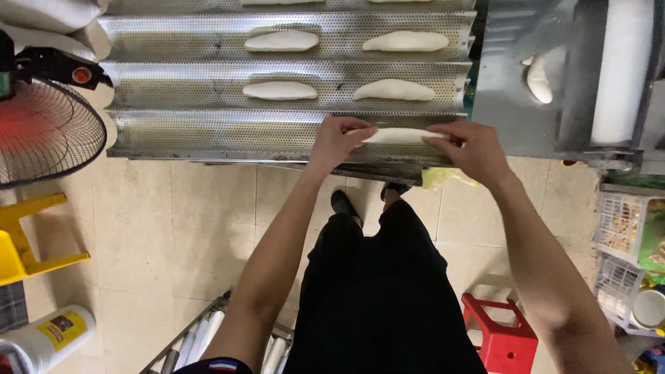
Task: Placing dough balls into a molding machine and arranging the resulting shaped dough onto specialized baking trays.
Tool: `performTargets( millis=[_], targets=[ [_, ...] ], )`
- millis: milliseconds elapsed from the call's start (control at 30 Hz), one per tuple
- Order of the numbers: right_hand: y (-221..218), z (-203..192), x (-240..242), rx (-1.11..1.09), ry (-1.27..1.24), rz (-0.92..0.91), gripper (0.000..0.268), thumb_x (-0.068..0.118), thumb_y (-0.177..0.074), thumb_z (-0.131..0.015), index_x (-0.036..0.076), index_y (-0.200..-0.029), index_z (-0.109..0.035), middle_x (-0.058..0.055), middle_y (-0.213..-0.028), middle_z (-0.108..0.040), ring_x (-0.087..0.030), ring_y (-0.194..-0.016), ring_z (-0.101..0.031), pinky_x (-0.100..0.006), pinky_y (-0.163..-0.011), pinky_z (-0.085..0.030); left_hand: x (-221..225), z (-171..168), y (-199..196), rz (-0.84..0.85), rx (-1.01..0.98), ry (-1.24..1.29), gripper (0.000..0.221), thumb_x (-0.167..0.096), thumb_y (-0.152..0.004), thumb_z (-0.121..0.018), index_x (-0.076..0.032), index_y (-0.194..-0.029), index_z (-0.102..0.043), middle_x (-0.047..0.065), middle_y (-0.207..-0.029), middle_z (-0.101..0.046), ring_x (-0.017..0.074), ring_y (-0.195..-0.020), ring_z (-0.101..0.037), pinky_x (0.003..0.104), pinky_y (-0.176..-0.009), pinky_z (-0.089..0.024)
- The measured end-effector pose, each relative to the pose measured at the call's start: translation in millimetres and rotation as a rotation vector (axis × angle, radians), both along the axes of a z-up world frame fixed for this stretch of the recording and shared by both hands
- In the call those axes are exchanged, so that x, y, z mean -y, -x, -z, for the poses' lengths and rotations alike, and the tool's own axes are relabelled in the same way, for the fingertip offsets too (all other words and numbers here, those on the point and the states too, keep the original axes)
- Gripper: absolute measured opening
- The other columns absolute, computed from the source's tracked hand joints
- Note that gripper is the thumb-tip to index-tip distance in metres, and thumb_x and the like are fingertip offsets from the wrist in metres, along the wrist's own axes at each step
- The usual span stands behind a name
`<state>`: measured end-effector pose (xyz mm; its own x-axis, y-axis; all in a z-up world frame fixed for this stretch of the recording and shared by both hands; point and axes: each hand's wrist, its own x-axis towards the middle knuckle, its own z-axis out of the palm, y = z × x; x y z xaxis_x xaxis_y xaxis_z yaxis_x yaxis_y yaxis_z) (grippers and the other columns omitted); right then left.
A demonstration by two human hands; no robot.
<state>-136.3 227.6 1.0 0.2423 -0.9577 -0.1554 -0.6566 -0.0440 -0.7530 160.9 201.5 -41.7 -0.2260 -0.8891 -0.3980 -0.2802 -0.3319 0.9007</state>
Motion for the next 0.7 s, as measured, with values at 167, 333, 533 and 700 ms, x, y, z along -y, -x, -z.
performTargets(
  millis=[167,333,533,700],
  targets=[
    [8,32,0,-0.196,0.273,-0.014,0.025,0.03,-0.095,-0.077,0.014,-0.115,-0.081,-0.013,-0.103,-0.075,-0.023,-0.086,-0.071,-0.035,-0.075,-0.058,-19,-4,14,-0.057,0.434,0.373,0.037,-0.033,-0.086,-0.083,-0.006,-0.111,-0.078,0.01,-0.1,-0.071,0.0218,-0.083,-0.07,0.037,-0.071,-0.057],
    [33,15,13,0.119,0.128,-0.041,0.021,0.023,-0.093,-0.076,0.013,-0.111,-0.08,-0.01,-0.108,-0.078,-0.023,-0.09,-0.074,-0.035,-0.075,-0.059,-25,-3,30,-0.068,0.383,0.567,0.019,-0.018,-0.096,-0.072,-0.006,-0.11,-0.077,0.013,-0.109,-0.068,0.029,-0.106,-0.063,0.035,-0.08,-0.061],
    [184,117,90,-0.012,0.293,0.546,0.02,0.018,-0.103,-0.072,0.004,-0.116,-0.077,-0.017,-0.108,-0.074,-0.024,-0.092,-0.074,-0.038,-0.078,-0.061,-14,-37,44,-0.135,0.409,0.522,0.026,-0.014,-0.099,-0.07,-0.005,-0.123,-0.074,0.014,-0.112,-0.073,0.0278,-0.103,-0.07,0.038,-0.083,-0.058],
    [263,243,119,-0.638,0.642,0.328,0.042,0.023,-0.086,-0.077,0.001,-0.121,-0.074,-0.017,-0.108,-0.075,-0.033,-0.09,-0.073,-0.042,-0.079,-0.062,2,-28,93,-0.162,0.305,0.424,0.023,-0.016,-0.099,-0.07,-0.009,-0.12,-0.074,0.013,-0.11,-0.076,0.024,-0.099,-0.076,0.032,-0.078,-0.064]
  ],
)
